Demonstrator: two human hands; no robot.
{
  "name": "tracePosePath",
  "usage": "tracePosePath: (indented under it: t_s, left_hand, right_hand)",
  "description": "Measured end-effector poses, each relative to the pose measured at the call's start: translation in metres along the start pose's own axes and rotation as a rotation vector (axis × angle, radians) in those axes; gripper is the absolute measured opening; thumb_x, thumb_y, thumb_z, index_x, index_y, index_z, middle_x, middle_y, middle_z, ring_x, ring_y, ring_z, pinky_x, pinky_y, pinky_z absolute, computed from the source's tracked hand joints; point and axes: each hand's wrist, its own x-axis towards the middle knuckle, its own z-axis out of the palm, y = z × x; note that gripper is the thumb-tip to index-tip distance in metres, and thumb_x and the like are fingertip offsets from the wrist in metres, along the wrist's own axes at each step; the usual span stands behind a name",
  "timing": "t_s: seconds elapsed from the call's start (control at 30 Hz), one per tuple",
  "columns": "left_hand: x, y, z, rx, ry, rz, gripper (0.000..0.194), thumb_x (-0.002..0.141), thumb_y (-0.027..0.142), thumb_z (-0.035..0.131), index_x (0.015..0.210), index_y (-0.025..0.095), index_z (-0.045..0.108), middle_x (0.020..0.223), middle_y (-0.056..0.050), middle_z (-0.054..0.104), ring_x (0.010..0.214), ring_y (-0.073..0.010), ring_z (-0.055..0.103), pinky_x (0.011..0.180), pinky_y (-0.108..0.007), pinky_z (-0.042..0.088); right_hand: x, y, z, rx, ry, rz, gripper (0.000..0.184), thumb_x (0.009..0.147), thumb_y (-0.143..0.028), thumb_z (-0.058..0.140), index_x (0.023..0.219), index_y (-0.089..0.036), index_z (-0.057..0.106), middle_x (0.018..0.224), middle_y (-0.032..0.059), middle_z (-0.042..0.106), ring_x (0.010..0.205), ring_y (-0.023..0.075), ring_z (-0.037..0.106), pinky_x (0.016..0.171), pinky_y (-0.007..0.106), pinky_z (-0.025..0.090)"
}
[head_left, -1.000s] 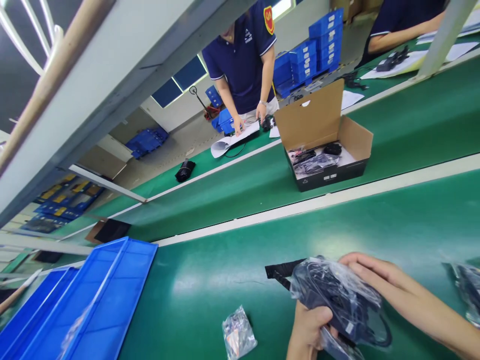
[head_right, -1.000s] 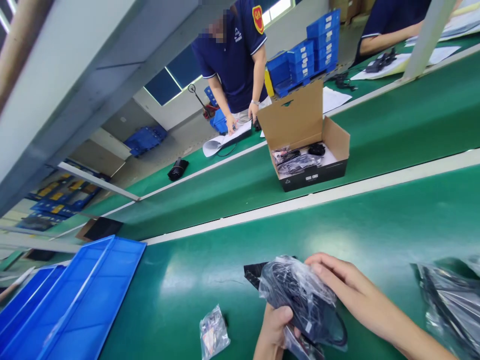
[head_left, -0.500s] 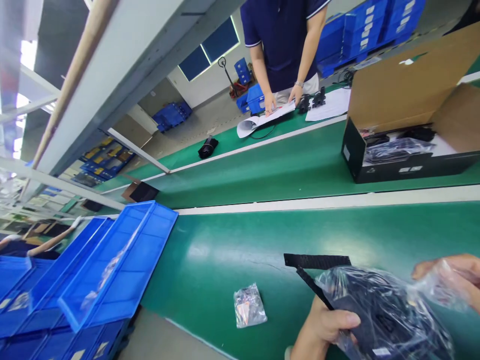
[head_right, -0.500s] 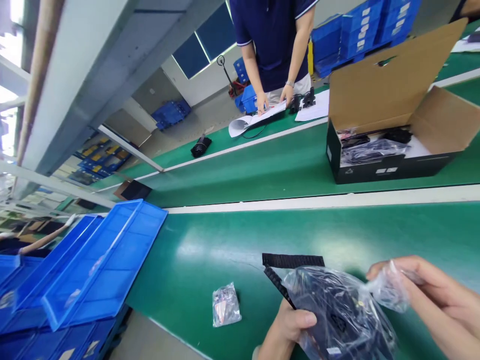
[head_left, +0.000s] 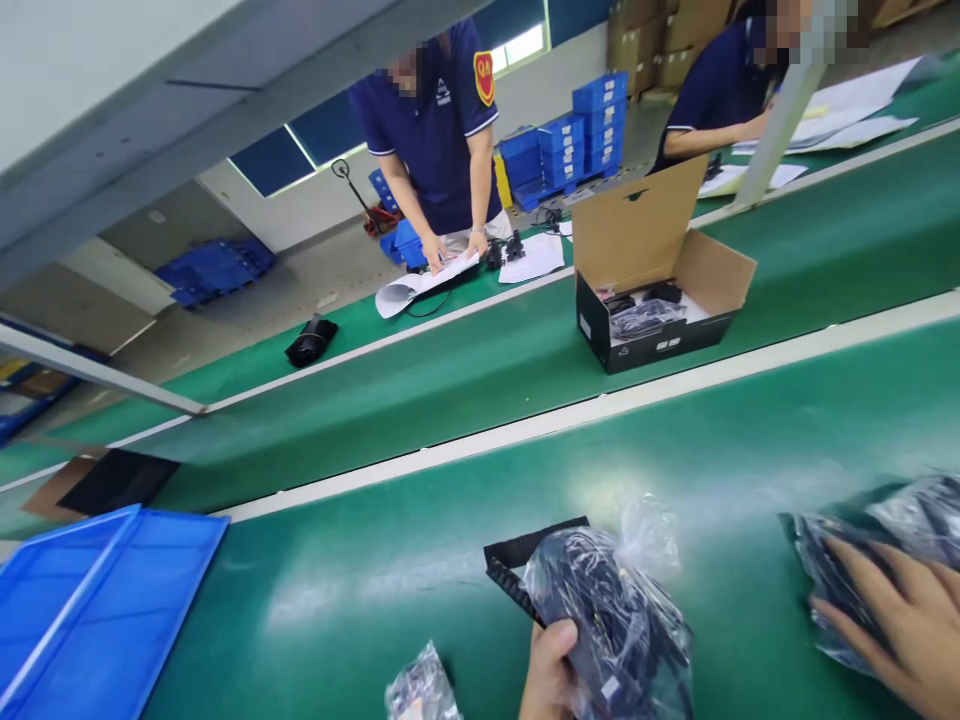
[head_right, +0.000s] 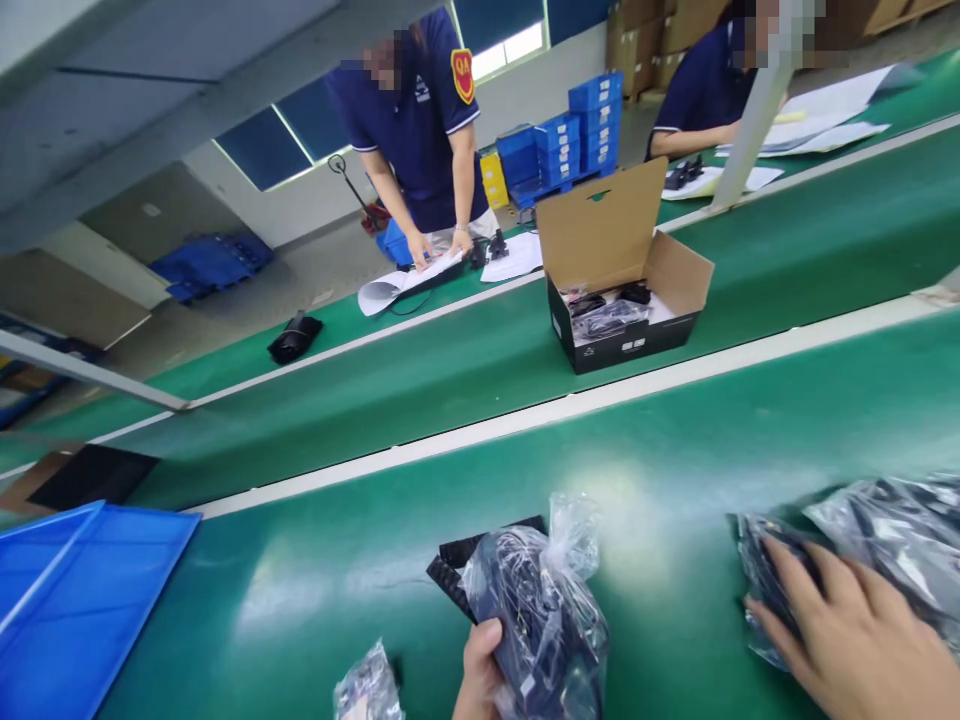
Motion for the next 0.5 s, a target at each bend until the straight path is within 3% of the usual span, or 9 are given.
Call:
tracePosePath:
  t_s: [0.07,0.13,0.27,0.4,0.5]
  left_hand:
    - [-0.004,0.001,0.006,0.015,-0.012,-0.023,0.034,0.046,0.041,0.089,0.067,0.019,0.075,0.072,-0.007,0.077,0.07,-0.031,0.073,0.088,-0.049,0.058]
    - [-0.009,0.004,0.014,0.031,-0.035,-0.033,0.031,0.049,0.042,0.089,0.066,0.02,0.075,0.072,-0.007,0.077,0.068,-0.0291,0.072,0.088,-0.047,0.057]
    - [-0.014,0.007,0.019,0.059,-0.09,-0.025,0.028,0.056,0.044,0.086,0.058,0.019,0.071,0.075,-0.008,0.078,0.069,-0.0283,0.072,0.09,-0.047,0.057]
    - [-0.007,0.012,0.015,0.06,-0.064,0.011,0.032,0.047,0.041,0.09,0.058,0.018,0.071,0.074,-0.008,0.077,0.072,-0.031,0.073,0.09,-0.049,0.057]
    - [-0.009,0.021,0.022,0.063,-0.137,-0.004,0.034,0.049,0.038,0.09,0.069,0.015,0.075,0.071,-0.008,0.076,0.076,-0.0325,0.074,0.091,-0.05,0.057]
  right_hand:
    - [-0.004,-0.013,-0.002,-0.107,0.067,-0.127,0.04,0.098,-0.033,0.034,0.127,-0.01,0.048,0.115,0.0256,0.055,0.097,0.0423,0.056,0.08,0.056,0.048]
    - [0.0,-0.033,-0.002,-0.087,0.105,-0.172,0.035,0.098,-0.025,0.032,0.127,-0.01,0.044,0.115,0.0232,0.055,0.089,0.0369,0.055,0.073,0.052,0.05]
    - [0.011,-0.074,0.006,0.061,0.123,-0.177,0.034,0.103,-0.029,0.03,0.129,-0.013,0.046,0.124,0.0164,0.055,0.096,0.0322,0.055,0.074,0.048,0.054]
    - [0.028,-0.121,-0.005,0.351,0.112,-0.241,0.029,0.108,-0.03,0.031,0.128,-0.019,0.049,0.125,0.0097,0.057,0.109,0.0219,0.058,0.084,0.034,0.059]
    - [0.044,-0.149,-0.025,0.672,0.067,-0.115,0.028,0.111,-0.034,0.032,0.13,-0.025,0.05,0.125,0.0034,0.061,0.112,0.0135,0.06,0.091,0.021,0.055]
